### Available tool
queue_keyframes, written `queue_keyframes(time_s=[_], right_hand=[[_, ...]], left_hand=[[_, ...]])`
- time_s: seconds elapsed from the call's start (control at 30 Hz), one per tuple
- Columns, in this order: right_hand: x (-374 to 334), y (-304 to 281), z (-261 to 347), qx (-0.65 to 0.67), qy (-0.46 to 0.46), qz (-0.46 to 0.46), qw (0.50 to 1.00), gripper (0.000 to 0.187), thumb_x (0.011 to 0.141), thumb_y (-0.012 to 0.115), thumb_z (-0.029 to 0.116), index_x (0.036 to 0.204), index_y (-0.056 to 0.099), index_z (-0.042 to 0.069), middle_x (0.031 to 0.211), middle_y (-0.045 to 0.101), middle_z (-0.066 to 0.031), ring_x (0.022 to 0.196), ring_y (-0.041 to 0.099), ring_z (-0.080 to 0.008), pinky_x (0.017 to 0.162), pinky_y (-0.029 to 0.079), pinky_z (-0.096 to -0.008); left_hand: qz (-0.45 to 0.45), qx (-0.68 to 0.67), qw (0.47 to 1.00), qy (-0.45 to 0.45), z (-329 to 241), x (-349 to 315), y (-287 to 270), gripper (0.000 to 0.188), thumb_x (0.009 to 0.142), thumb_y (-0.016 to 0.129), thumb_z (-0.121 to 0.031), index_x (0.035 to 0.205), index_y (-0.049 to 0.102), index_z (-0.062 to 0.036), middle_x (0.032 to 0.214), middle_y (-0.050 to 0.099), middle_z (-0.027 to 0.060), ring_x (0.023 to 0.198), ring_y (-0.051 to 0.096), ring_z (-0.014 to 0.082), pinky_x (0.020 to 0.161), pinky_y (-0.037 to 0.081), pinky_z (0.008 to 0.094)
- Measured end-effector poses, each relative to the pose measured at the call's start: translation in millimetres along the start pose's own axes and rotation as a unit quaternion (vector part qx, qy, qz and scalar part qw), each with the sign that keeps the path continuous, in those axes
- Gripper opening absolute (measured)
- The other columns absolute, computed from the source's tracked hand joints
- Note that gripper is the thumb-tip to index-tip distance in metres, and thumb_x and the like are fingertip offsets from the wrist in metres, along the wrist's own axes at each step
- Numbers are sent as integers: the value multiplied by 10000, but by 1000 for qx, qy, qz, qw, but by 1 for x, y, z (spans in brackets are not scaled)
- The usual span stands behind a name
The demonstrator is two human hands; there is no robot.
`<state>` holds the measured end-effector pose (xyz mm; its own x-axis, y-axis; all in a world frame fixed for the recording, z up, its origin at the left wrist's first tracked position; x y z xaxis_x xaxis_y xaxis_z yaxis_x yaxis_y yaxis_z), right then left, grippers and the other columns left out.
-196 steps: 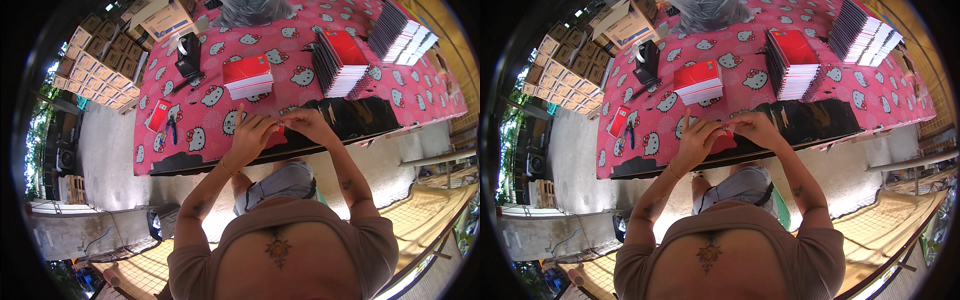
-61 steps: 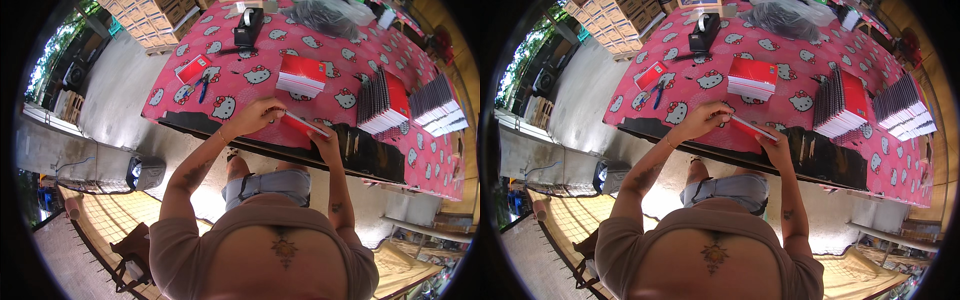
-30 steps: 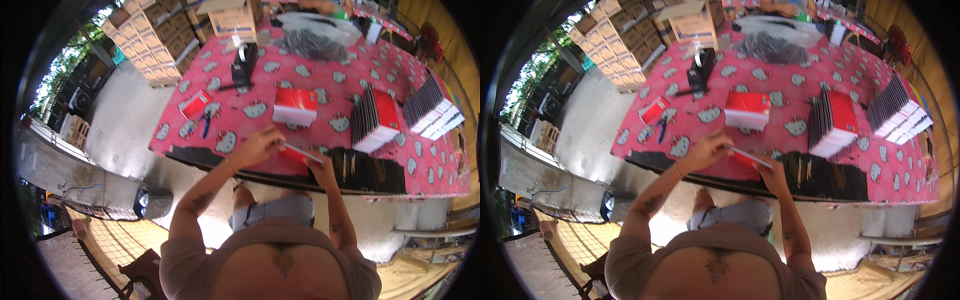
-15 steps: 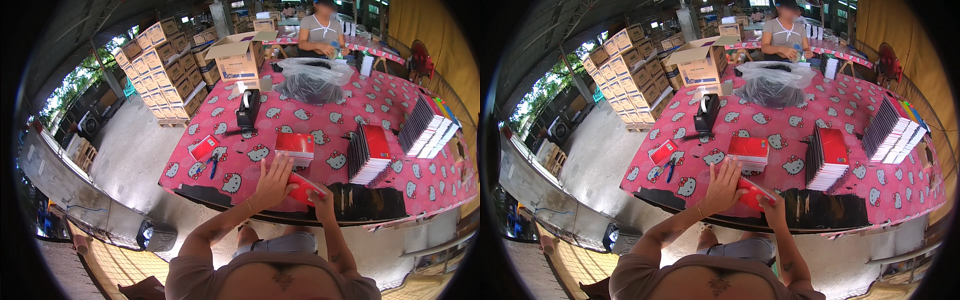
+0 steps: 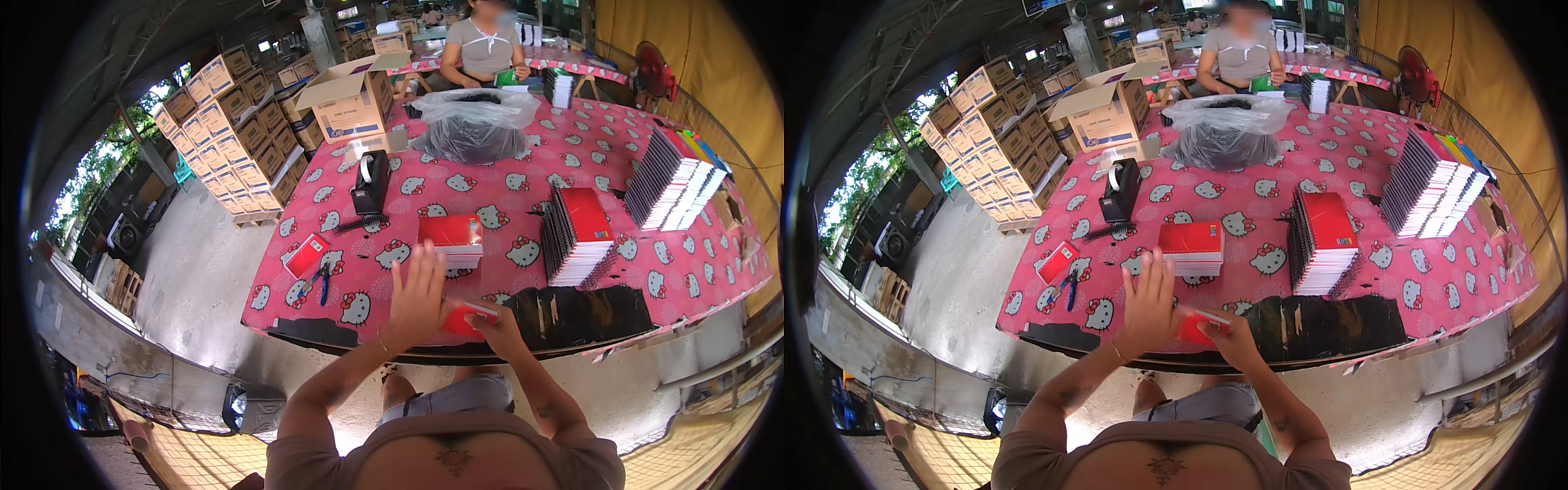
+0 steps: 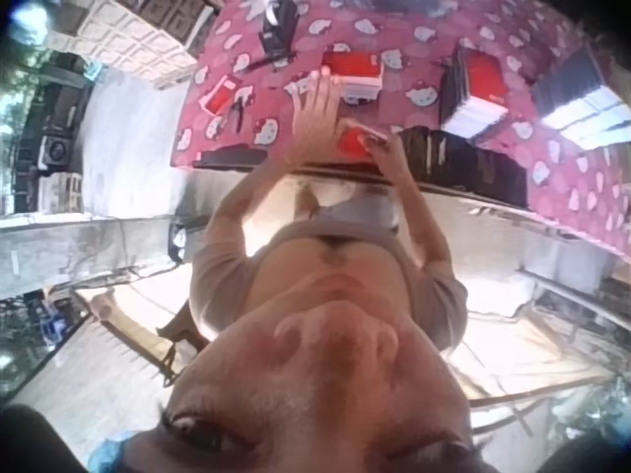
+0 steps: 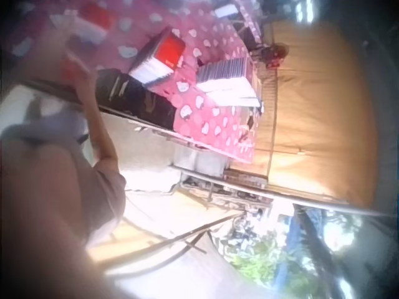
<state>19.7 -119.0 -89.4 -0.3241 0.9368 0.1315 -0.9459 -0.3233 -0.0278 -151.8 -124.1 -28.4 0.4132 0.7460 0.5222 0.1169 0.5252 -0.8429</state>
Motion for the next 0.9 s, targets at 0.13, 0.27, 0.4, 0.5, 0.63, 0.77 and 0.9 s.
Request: queue_keyframes(time_s=[0.13, 0.27, 0.4, 0.5, 0.63, 0.77, 0.9], right_hand=[[3, -3, 4, 45, 19, -24, 998, 282, 928, 669, 90, 1202, 683, 29, 932, 696, -32, 815, 584, -78, 727, 494, -260], [6, 2, 5, -36, -5, 7, 999, 280, 922, 663, 77, 1199, 693, 42, 886, 693, -37, 796, 578, -76, 731, 495, -259], [9, -5, -10, -45, -38, 1, 998, 289, 921, 658, 72, 1207, 686, 46, 857, 687, -38, 782, 575, -79, 756, 501, -265], [2, 10, -4, -1, -53, 21, 998, 296, 924, 645, 64, 1217, 675, 38, 856, 688, -48, 797, 581, -83, 780, 502, -269], [10, 0, -5, -21, -53, 6, 998, 309, 918, 648, 45, 1226, 668, 36, 881, 694, -56, 820, 573, -84, 785, 497, -261], [4, -10, -7, -23, -7, 27, 999, 309, 905, 663, 29, 1215, 671, 26, 909, 702, -56, 822, 573, -86, 784, 493, -251], [2, -13, -10, -52, -27, 28, 998, 296, 906, 668, 30, 1202, 676, 22, 964, 713, -68, 829, 587, -92, 783, 495, -254]], left_hand=[[30, -56, 997, 51, -28, -59, 29, 825, 938, 465, -599, 1449, 394, 45, 1516, 386, 248, 1444, 318, 388, 1131, 178, 635], [22, -10, 1000, -1, -2, 0, 4, 840, 955, 405, -623, 1436, 397, 65, 1501, 399, 263, 1447, 309, 409, 1143, 152, 640], [3, -80, 996, 29, -28, -45, 24, 811, 965, 429, -584, 1445, 386, 67, 1503, 386, 276, 1434, 332, 408, 1130, 193, 633], [-8, -75, 997, 18, -23, -21, 13, 764, 982, 449, -532, 1454, 377, 65, 1499, 387, 280, 1432, 342, 394, 1148, 164, 624], [-4, -111, 994, 11, -19, -3, 0, 682, 983, 482, -468, 1423, 424, 51, 1447, 455, 248, 1393, 396, 383, 1163, 123, 618], [-26, -181, 983, 21, 0, -11, 5, 421, 947, 613, -284, 1281, 579, -31, 1172, 655, 133, 1133, 611, 276, 1168, 194, 578], [-13, -237, 968, 85, 9, -4, 4, 230, 872, 709, -179, 1079, 664, -88, 904, 690, 43, 850, 660, 207, 1143, 302, 511]])
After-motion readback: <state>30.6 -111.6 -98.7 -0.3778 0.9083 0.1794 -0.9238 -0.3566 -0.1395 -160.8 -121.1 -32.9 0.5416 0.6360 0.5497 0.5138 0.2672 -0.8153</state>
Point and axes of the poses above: each hand's wrist, its own x-axis towards the middle knuckle, its own y-axis out of the palm, z = x × y, the point moved 4 cm from there along x, towards the middle knuckle
